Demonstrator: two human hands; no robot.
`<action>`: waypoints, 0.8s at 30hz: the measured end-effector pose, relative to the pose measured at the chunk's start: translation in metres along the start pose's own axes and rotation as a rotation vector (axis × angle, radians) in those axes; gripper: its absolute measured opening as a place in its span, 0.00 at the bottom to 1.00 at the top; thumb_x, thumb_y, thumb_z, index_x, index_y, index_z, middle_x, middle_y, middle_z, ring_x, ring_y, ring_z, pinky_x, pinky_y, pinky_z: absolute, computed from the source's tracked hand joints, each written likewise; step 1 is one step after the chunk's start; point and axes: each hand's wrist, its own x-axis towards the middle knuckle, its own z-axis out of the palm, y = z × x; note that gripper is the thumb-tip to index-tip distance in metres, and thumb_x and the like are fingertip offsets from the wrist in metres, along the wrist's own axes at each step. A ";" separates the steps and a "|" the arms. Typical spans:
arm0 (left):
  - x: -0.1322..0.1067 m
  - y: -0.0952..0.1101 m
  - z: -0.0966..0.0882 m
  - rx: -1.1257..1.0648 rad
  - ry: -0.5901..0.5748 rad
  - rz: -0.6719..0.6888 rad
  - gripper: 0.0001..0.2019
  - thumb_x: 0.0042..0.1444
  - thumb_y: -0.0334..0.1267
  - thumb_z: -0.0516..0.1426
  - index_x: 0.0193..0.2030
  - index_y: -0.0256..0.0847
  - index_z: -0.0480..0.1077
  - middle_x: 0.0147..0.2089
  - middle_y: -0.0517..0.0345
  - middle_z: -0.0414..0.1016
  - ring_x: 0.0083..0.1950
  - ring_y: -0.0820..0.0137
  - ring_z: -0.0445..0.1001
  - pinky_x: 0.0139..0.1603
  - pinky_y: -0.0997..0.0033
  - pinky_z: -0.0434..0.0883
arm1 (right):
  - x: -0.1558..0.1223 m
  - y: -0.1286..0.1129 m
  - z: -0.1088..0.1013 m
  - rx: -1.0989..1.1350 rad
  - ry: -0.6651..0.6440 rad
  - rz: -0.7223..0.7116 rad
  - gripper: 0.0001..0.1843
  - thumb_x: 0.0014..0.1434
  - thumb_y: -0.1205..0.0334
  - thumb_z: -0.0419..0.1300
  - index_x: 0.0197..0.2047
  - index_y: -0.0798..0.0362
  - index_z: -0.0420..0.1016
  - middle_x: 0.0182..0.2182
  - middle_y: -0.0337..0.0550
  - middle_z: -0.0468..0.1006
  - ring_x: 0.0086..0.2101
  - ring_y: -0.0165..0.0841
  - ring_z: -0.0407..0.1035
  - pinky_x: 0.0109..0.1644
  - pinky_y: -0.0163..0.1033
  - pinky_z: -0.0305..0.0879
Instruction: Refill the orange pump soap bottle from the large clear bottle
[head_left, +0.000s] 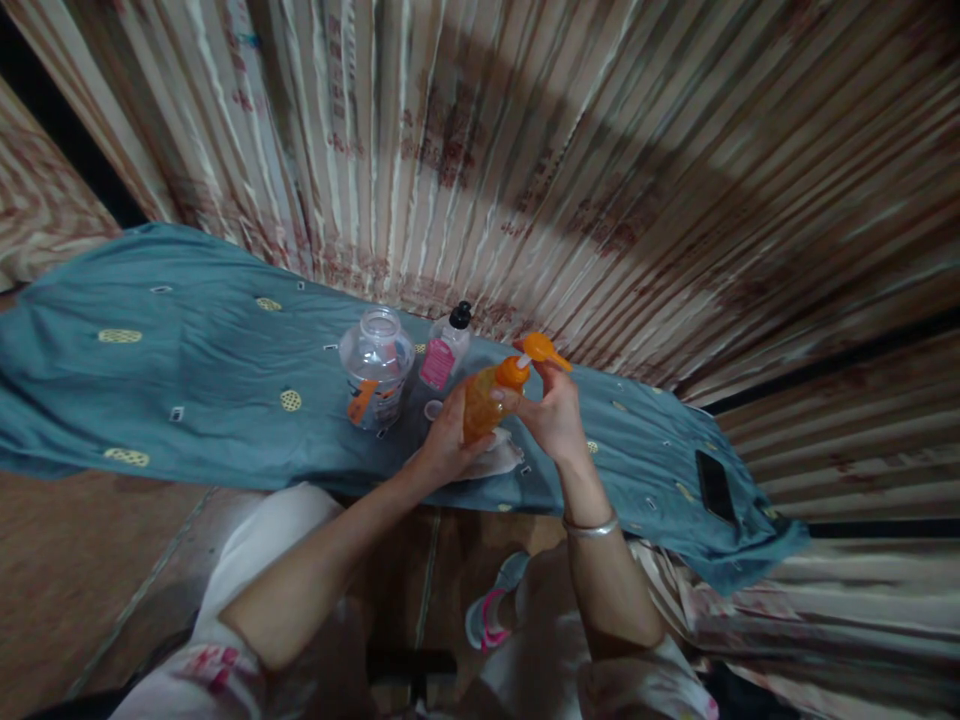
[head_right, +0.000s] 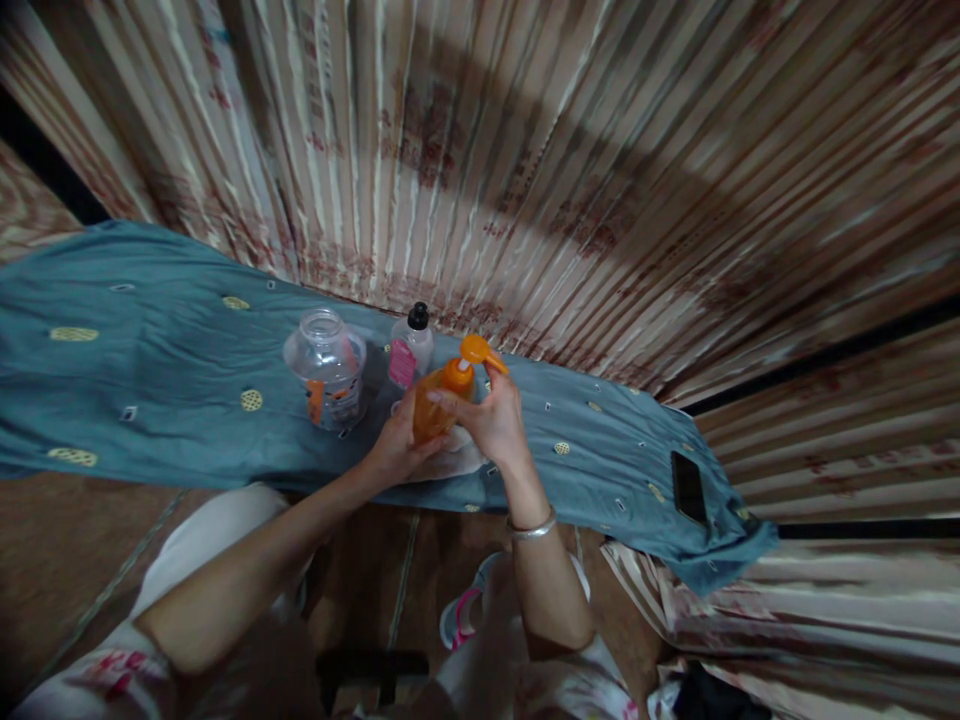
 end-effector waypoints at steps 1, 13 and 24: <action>0.000 0.001 -0.001 0.003 0.003 0.003 0.44 0.59 0.42 0.72 0.78 0.43 0.59 0.71 0.42 0.76 0.72 0.46 0.77 0.73 0.41 0.76 | 0.001 -0.001 -0.004 0.031 -0.065 -0.018 0.32 0.48 0.36 0.80 0.49 0.46 0.87 0.52 0.50 0.88 0.64 0.52 0.75 0.77 0.59 0.63; 0.001 0.003 -0.002 0.010 0.016 -0.003 0.42 0.58 0.44 0.72 0.76 0.47 0.60 0.71 0.44 0.76 0.71 0.46 0.78 0.74 0.41 0.76 | 0.003 0.000 -0.003 0.104 -0.082 -0.014 0.29 0.51 0.37 0.79 0.49 0.45 0.85 0.47 0.43 0.90 0.52 0.45 0.80 0.67 0.53 0.74; 0.001 0.002 -0.002 0.011 -0.018 0.000 0.44 0.59 0.43 0.71 0.78 0.45 0.58 0.74 0.43 0.74 0.74 0.48 0.75 0.75 0.41 0.73 | -0.001 -0.004 -0.004 0.041 -0.064 0.001 0.35 0.48 0.37 0.80 0.54 0.45 0.84 0.50 0.44 0.89 0.57 0.48 0.79 0.70 0.55 0.70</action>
